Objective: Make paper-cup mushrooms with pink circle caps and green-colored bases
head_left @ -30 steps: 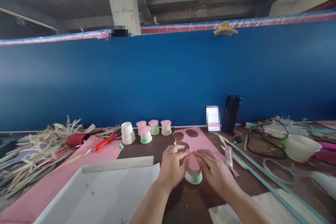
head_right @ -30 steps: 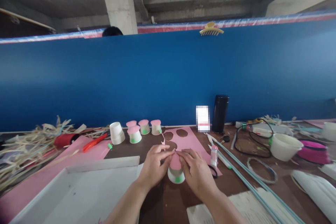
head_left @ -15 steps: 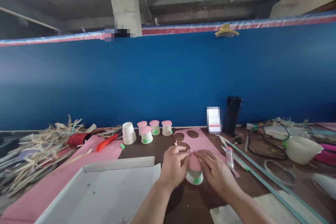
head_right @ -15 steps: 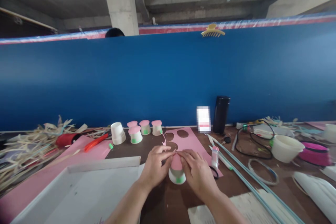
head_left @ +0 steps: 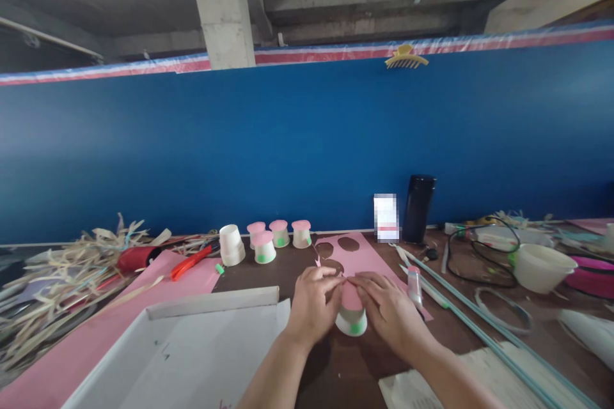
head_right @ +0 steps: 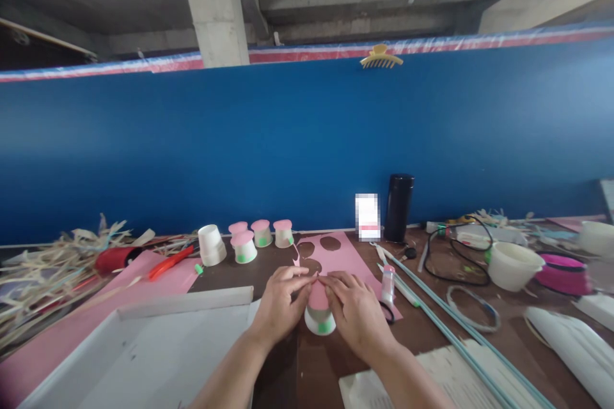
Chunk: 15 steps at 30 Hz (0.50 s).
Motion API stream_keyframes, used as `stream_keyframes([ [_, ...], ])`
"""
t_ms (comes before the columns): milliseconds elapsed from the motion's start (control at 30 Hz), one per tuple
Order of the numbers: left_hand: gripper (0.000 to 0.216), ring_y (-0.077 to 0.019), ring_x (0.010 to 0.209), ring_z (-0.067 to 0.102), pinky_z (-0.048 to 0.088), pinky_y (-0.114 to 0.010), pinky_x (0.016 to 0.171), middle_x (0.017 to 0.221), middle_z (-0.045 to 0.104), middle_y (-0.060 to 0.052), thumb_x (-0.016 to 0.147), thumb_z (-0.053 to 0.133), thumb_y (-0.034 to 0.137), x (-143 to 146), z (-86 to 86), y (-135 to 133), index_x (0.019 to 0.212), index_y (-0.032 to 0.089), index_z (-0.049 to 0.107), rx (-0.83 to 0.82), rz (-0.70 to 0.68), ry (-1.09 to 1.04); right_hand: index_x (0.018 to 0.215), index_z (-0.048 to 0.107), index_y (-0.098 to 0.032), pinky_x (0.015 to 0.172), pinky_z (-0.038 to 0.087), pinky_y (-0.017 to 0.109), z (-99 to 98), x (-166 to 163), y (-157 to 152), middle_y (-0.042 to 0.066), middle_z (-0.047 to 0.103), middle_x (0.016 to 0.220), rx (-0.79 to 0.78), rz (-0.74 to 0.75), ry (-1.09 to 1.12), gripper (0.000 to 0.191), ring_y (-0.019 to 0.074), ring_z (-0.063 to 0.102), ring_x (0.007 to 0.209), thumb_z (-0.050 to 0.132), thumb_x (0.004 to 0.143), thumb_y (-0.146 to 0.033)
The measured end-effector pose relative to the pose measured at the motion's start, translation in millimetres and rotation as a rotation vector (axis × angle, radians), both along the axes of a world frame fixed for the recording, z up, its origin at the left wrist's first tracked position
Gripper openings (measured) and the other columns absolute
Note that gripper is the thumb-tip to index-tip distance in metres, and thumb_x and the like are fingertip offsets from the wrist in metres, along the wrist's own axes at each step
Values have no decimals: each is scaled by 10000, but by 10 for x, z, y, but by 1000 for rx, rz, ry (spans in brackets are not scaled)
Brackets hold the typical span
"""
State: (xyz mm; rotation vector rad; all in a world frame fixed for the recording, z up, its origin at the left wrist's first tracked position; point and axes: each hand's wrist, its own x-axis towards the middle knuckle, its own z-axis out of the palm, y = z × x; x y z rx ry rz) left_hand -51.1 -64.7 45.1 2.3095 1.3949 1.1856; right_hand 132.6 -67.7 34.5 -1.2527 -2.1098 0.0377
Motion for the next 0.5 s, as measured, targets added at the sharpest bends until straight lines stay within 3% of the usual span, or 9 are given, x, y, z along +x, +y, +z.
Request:
stream_keyframes([
  [267,290,-226,1008,544,407,-378,912,1077,652,-30,865,466,310,4,9,-13,1057,327,683,-6,0,-4,1155,611,-302,895,454,400,-10,-10,-13,32,649,1112,2,-4,34,332,212,592,1021,372,924,-294],
  [500,298,-221,1003,555,411,-374,918,1072,659,-31,875,455,348,-8,-1,-7,1074,328,675,-28,-18,-14,1241,556,-295,948,444,386,-45,18,20,43,626,1170,-116,76,148,364,206,560,1099,360,936,-324],
])
